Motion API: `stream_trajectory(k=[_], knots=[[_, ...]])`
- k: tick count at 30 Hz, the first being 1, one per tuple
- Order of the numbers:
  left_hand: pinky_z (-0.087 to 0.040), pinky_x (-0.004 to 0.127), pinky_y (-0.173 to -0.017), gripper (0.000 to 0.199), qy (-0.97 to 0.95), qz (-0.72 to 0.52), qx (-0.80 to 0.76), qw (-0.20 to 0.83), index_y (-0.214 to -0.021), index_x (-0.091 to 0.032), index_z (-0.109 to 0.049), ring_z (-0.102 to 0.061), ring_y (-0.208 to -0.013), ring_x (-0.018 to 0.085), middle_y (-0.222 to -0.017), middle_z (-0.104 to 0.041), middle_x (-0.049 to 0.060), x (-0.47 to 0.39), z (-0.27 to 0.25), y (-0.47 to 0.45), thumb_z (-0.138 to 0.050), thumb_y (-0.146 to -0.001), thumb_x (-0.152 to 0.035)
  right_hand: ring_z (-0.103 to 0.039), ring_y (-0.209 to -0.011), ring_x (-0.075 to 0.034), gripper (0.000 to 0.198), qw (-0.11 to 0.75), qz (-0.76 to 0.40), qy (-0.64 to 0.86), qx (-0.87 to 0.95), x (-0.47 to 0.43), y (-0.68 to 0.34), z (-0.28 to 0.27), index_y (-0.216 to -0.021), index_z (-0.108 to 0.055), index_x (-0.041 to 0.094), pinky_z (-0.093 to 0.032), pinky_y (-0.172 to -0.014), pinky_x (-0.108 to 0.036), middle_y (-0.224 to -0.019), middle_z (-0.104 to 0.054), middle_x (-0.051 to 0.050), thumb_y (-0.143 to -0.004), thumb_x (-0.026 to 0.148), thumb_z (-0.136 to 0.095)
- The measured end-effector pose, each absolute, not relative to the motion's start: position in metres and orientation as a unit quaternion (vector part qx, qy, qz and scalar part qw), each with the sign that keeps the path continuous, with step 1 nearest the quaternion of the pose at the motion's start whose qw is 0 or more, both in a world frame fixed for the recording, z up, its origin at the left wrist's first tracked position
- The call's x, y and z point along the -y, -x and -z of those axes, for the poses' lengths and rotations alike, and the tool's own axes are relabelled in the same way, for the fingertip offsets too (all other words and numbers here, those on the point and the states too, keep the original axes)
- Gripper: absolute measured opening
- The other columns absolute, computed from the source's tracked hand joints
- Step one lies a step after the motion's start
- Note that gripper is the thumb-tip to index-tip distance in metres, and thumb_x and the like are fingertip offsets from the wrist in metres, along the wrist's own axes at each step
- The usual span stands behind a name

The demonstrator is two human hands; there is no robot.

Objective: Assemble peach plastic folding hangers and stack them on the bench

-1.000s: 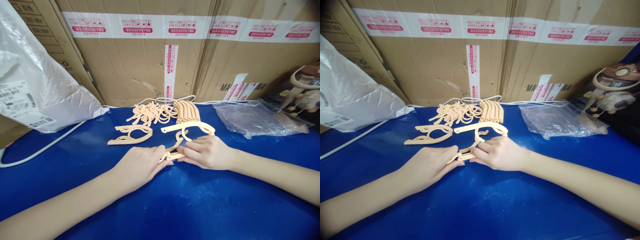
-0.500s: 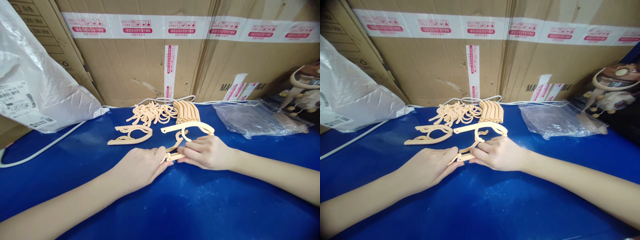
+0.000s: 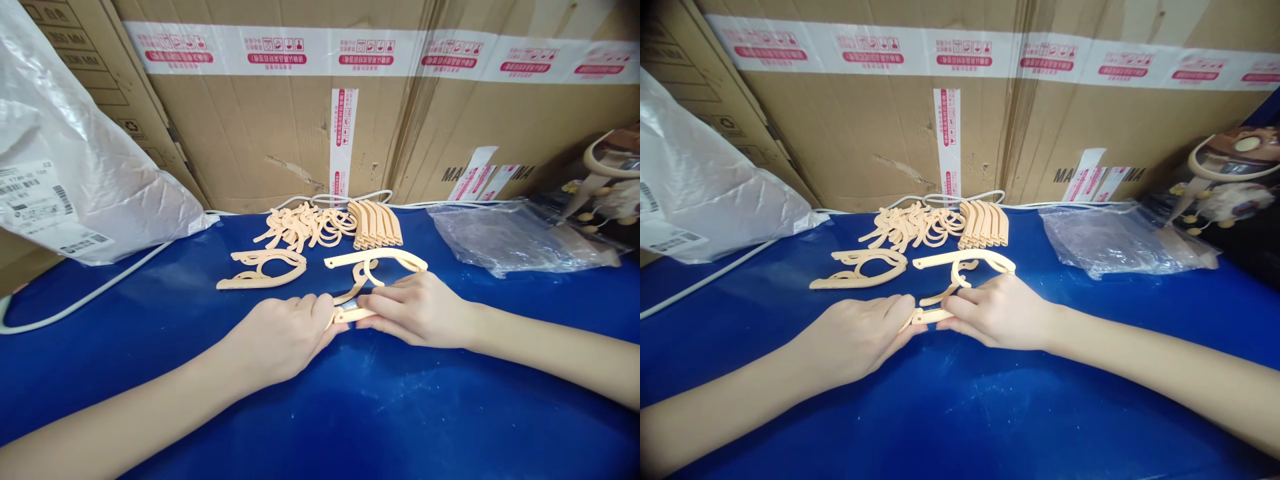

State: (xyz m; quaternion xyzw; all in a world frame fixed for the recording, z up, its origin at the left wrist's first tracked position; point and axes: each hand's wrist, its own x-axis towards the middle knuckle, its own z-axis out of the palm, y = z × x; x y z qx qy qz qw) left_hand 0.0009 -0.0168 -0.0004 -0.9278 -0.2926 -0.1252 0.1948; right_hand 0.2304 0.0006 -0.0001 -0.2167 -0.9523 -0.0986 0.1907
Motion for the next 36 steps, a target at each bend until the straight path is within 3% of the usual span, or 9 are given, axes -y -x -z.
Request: stream_trajectory(k=[9, 18, 24, 31, 36], knots=[[-0.030, 0.024, -0.037, 0.032, 0.925, 0.100, 0.329, 0.162, -0.074, -0.017, -0.042, -0.060, -0.044, 0.015, -0.056, -0.058, 0.000, 0.0156, 0.0032, 0.0013, -0.025, -0.098, -0.029, -0.057, -0.065, -0.013, 0.036, 0.127, -0.081, 0.302, 0.941, 0.0011, -0.2251, -0.0039, -0.097, -0.062, 0.018, -0.038, -0.061, -0.025, -0.077, -0.065, -0.004, -0.098, 0.038, -0.032], [-0.027, 0.026, -0.036, 0.041, 0.915, 0.134, 0.298, 0.236, -0.071, -0.017, -0.045, -0.054, -0.040, 0.015, -0.051, -0.051, -0.001, 0.0160, 0.0010, -0.0009, -0.019, -0.100, -0.030, -0.042, -0.051, -0.007, 0.032, 0.145, -0.182, 0.318, 0.919, 0.0024, -0.2230, -0.0058, -0.074, -0.053, 0.017, -0.030, -0.055, -0.021, -0.060, -0.051, 0.004, -0.095, 0.039, -0.042], [-0.025, 0.027, -0.038, 0.042, 0.910, 0.140, 0.287, 0.264, -0.069, -0.017, -0.046, -0.052, -0.040, 0.014, -0.051, -0.050, -0.001, 0.0182, -0.0002, -0.0018, -0.021, -0.099, -0.031, -0.041, -0.051, -0.006, 0.034, 0.141, -0.190, 0.318, 0.918, 0.0036, -0.2231, -0.0084, -0.071, -0.051, 0.017, -0.027, -0.054, -0.021, -0.058, -0.048, 0.005, -0.095, 0.039, -0.043], [-0.025, 0.027, -0.040, 0.044, 0.919, 0.170, 0.291, 0.206, -0.067, -0.018, -0.045, -0.054, -0.040, 0.013, -0.050, -0.054, -0.002, 0.0154, 0.0022, 0.0023, -0.021, -0.100, -0.035, -0.045, -0.056, -0.009, 0.035, 0.114, -0.150, 0.315, 0.930, 0.0021, -0.2244, -0.0056, -0.079, -0.056, 0.018, -0.030, -0.057, -0.023, -0.065, -0.056, 0.001, -0.096, 0.041, -0.036], [-0.025, 0.028, -0.041, 0.042, 0.916, 0.182, 0.271, 0.235, -0.064, -0.018, -0.046, -0.050, -0.039, 0.013, -0.047, -0.049, -0.003, 0.0155, 0.0018, 0.0014, -0.028, -0.098, -0.033, -0.042, -0.052, -0.010, 0.039, 0.103, -0.134, 0.308, 0.936, 0.0031, -0.2258, -0.0021, -0.081, -0.059, 0.016, -0.028, -0.052, -0.023, -0.063, -0.056, 0.000, -0.096, 0.042, -0.033]])
